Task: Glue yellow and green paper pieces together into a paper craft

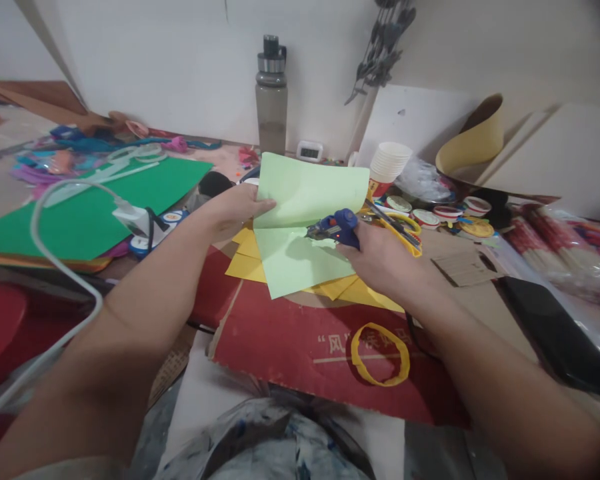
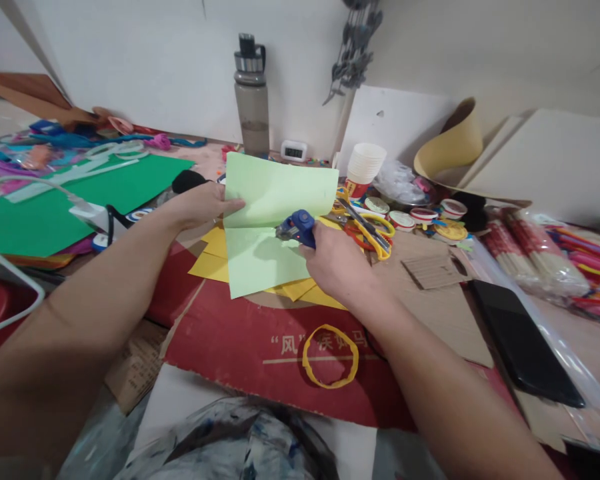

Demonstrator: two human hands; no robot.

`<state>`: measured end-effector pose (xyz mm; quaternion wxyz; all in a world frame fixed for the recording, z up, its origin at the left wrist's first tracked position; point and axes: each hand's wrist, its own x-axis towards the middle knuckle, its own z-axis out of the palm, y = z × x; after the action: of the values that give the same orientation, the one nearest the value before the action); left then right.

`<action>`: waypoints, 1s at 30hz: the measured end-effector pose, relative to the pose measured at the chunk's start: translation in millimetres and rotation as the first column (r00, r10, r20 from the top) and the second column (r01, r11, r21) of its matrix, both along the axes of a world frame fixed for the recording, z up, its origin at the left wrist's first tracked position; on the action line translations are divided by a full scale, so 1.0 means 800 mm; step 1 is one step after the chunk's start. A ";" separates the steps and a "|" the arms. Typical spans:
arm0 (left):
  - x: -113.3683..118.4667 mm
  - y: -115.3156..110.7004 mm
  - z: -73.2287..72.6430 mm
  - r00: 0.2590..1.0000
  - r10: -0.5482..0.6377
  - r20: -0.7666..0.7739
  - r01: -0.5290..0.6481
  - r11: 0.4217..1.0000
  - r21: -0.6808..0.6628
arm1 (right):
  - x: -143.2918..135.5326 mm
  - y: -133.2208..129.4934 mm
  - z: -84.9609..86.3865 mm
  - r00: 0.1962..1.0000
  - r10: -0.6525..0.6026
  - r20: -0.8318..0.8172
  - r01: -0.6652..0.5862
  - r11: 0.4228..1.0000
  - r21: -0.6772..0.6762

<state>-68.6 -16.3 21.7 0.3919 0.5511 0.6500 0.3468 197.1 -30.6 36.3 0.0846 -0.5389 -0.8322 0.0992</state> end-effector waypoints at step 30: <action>-0.003 -0.001 0.002 1.000 0.001 -0.020 -0.001 1.000 0.026 | 0.037 0.008 0.013 0.991 -0.085 0.106 0.084 0.996 0.015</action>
<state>-71.2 -17.5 23.1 0.3779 0.5592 0.6496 0.3499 227.1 -24.2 46.4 0.0472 -0.5776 -0.8126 0.0623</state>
